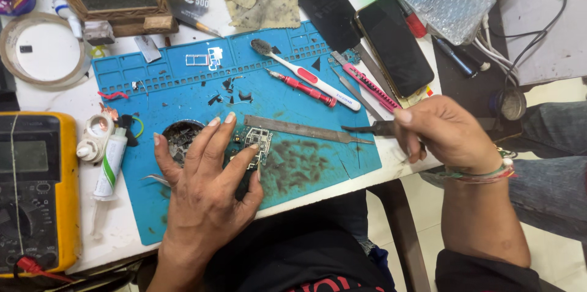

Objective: The person solders components onto a mobile phone circuit board using a soldering iron and applies solder from a container, then uses a screwdriver to work on a component on the board.

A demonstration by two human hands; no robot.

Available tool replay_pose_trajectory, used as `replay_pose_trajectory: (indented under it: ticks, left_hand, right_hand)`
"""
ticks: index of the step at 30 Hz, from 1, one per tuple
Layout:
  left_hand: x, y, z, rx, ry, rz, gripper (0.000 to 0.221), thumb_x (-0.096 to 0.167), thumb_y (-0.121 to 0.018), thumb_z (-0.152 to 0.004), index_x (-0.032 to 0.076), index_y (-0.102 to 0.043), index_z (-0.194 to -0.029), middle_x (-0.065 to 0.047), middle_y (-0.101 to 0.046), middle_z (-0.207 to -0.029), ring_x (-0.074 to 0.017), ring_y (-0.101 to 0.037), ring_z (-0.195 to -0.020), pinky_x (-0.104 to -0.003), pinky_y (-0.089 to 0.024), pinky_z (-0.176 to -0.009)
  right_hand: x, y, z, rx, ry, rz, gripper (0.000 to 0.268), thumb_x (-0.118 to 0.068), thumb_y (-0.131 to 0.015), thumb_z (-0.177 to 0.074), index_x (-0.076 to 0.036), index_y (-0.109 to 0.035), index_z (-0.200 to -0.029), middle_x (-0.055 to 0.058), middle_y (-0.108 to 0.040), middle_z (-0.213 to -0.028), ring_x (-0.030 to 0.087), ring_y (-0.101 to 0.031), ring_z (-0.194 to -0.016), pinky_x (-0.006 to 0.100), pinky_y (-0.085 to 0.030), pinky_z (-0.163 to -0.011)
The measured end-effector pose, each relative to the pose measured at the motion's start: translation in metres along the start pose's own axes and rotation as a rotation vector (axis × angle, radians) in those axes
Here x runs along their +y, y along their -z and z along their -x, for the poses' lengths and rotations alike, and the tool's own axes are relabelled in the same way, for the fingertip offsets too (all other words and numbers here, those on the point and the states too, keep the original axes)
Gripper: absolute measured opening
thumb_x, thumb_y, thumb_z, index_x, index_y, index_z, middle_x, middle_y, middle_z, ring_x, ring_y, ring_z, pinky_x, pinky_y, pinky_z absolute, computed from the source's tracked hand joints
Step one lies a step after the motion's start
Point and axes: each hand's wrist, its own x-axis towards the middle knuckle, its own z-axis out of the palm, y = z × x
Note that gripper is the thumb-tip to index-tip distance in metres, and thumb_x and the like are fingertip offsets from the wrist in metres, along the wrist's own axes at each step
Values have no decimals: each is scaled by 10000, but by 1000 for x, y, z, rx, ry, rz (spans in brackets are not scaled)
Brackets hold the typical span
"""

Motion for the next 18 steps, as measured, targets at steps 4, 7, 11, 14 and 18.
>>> replay_pose_trajectory:
  ticks: [4,7,11,14,18]
  left_hand:
    - [0,0,1,0,7,3,327,287,-746,-839,165,-743,-1142,-128,-553,-1466,-268,-472,-1397,-643,57,-1212]
    - [-1,1,1,1,0,9,331,283,-746,-843,158,-742,-1149,-130,-546,-1470,-268,-475,-1396,-644,53,-1212]
    - [0,2,0,12,0,19,329,277,-747,-837,155,-740,-1143,-129,-541,-1475,-268,-475,-1393,-649,43,-1217]
    - [0,3,-1,14,-6,7,326,271,-749,-826,160,-741,-1132,-122,-544,-1467,-265,-476,-1385,-654,39,-1209]
    - [0,2,3,2,1,22,333,269,-747,-837,156,-735,-1150,-126,-538,-1482,-267,-470,-1399,-655,32,-1212]
  right_hand:
    - [6,8,0,5,334,-222,430,-347,-535,-1094,-30,-649,-827,96,-656,-748,90,-548,-584,257,-427,-577]
    - [3,23,-10,274,392,-727,573,-403,-453,-1208,-18,-632,-823,82,-705,-955,116,-601,-763,236,-406,-557]
    - [-18,53,-12,322,355,-982,633,-487,-369,-1211,-12,-704,-962,76,-695,-889,118,-547,-620,212,-382,-527]
    - [-19,46,0,-71,367,-748,684,-509,-373,-1184,9,-718,-900,103,-702,-716,127,-564,-503,219,-384,-459]
    - [-7,33,4,-95,167,-518,662,-456,-431,-1205,7,-712,-823,139,-681,-684,169,-555,-473,275,-429,-494]
